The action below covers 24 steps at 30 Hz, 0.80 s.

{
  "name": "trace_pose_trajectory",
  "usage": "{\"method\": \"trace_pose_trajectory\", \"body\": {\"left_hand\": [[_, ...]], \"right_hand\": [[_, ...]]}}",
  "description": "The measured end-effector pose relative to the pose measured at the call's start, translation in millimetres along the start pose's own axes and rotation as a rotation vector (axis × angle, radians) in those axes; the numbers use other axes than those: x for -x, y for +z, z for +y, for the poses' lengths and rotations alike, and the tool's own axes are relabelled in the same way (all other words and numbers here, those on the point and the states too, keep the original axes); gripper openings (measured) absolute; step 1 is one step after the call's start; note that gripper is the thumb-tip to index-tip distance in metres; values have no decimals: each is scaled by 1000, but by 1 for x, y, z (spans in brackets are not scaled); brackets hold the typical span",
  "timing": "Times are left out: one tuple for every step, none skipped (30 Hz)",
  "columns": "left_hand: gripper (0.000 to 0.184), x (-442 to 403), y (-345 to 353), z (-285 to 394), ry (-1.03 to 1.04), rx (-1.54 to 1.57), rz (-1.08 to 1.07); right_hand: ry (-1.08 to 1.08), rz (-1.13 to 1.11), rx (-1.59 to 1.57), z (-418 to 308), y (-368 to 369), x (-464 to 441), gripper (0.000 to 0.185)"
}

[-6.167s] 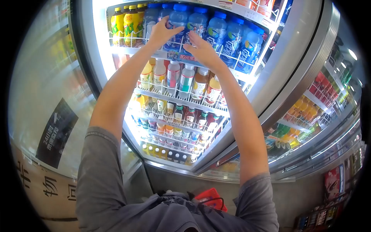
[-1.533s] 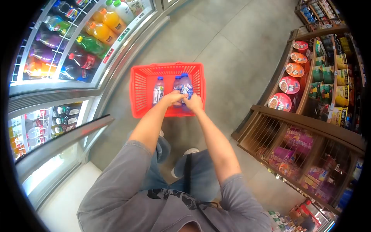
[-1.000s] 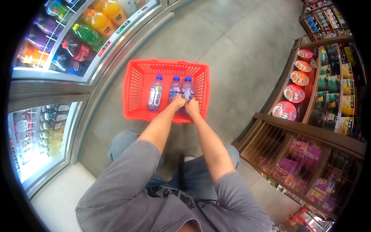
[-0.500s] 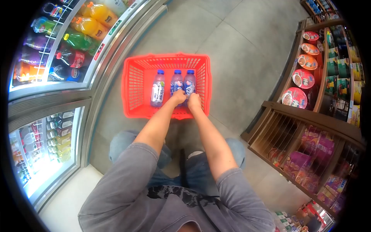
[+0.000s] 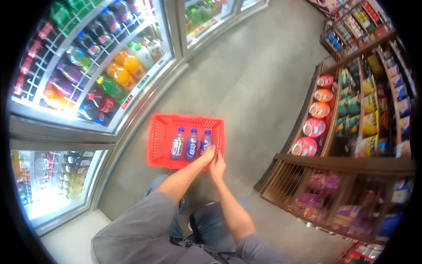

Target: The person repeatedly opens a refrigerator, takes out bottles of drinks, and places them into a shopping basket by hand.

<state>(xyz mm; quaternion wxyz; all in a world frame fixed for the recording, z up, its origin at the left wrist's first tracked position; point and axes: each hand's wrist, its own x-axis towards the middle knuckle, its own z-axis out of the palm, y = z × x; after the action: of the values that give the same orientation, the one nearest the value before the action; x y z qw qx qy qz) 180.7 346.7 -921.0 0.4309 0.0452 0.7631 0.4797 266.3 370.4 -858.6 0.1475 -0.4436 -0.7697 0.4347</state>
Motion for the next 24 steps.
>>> {"method": "trace_pose_trajectory", "body": {"left_hand": [[44,33,-6,34,6,93,-36],[43,68,-19,66,9,181,-66],[52,95,-33,83,-49,344,-167],[52,105,-39,80,-35,313,-141],[49,123,-47,85,7,280,-66],[47,147,-61,112,53,251,17],[50,169,-79,136,-1,307,-45],[50,195,-97,169,8,315,-29],[45,218,-113,201,-3,367,19],[41,238,-129,234,-9,422,67],[39,251,-145,255,9,473,68],[39,270,-164,287,38,482,90],[39,289,-182,315,78,510,96],[40,312,-202,347,120,538,105],[40,335,-220,379,110,632,110],[39,351,-237,402,170,641,162],[40,380,-258,430,222,578,190],[40,407,-283,462,275,514,216],[40,423,-307,484,288,524,233],[41,439,-329,507,375,517,225],[42,452,-352,528,460,504,219],[41,472,-376,556,530,481,262],[40,492,-400,581,584,517,304],[38,505,-421,600,680,511,372]], "right_hand": [[-17,-19,-47,-24,-32,14,36],[16,-52,-119,-48,-58,28,38],[61,-86,-188,-69,-83,45,42],[53,-101,-193,-91,-101,56,42],[119,-127,-270,-119,-118,69,42],[178,-160,-344,-141,-134,78,43],[151,-214,-337,-162,-147,83,43],[136,-226,-338,-186,-157,84,43],[131,-228,-327,-214,-167,85,43],[121,-228,-315,-240,-178,83,44],[89,-236,-322,-276,-190,81,44],[85,-242,-377,-321,-205,80,44],[77,-256,-429,-360,-217,77,45],[38,-280,-432,-396,-227,76,45],[-34,-283,-412,-430,-236,75,46],[-96,-286,-396,-461,-243,76,46],[-100,-337,-429,-492,-250,79,47],[-118,-354,-436,-535,-258,85,47],[-179,-396,-403,-573,-266,86,46],[-238,-437,-360,-611,-276,88,45],[-289,-469,-296,-639,-277,83,45],[-318,-497,-357,-668,-274,82,46],[-348,-525,-422,-699,-269,80,46],[-431,-543,-425,-733,-266,80,46]]}}
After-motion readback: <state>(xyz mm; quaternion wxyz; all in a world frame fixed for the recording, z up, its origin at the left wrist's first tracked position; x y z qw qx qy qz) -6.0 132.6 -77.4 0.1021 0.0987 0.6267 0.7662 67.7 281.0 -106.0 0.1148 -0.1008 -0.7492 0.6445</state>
